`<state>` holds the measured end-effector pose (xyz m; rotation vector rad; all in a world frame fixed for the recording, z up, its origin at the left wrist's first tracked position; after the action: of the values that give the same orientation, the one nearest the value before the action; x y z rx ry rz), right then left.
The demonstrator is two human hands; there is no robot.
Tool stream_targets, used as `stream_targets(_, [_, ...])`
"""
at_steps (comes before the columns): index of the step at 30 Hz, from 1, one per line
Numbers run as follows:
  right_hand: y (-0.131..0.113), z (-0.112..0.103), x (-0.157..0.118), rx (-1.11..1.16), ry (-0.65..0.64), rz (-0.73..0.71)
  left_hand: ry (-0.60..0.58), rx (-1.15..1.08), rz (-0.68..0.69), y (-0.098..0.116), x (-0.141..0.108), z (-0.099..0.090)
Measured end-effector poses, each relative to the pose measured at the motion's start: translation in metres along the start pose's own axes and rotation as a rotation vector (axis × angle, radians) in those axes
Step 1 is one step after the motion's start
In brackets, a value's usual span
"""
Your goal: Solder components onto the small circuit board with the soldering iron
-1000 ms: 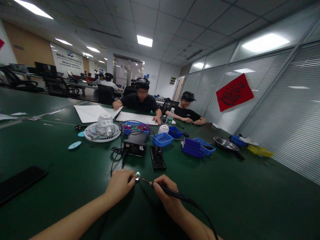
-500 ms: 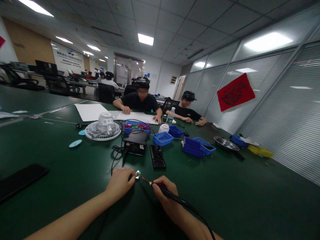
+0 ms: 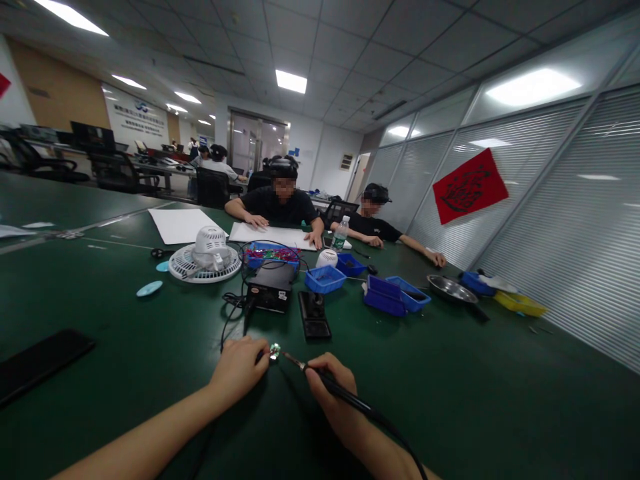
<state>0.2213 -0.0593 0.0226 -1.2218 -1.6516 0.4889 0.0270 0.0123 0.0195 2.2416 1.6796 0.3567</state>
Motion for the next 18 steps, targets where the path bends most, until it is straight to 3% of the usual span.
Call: stream_targets(18, [0.0036, 0.0031, -0.0001, 0.043, -0.027, 0.020, 0.003, 0.004, 0.006, -0.0007, -0.0003, 0.0010])
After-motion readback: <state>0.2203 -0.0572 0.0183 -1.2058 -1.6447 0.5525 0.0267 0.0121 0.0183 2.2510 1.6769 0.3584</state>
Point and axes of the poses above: each hand's wrist, its own x-axis towards the middle knuckle, its own z-axis out of the palm, y = z × x, the point moved 2 cm from there along x, towards the middle knuckle, and after that the axes turned 5 degrees about -z, right-handed, at the moved point
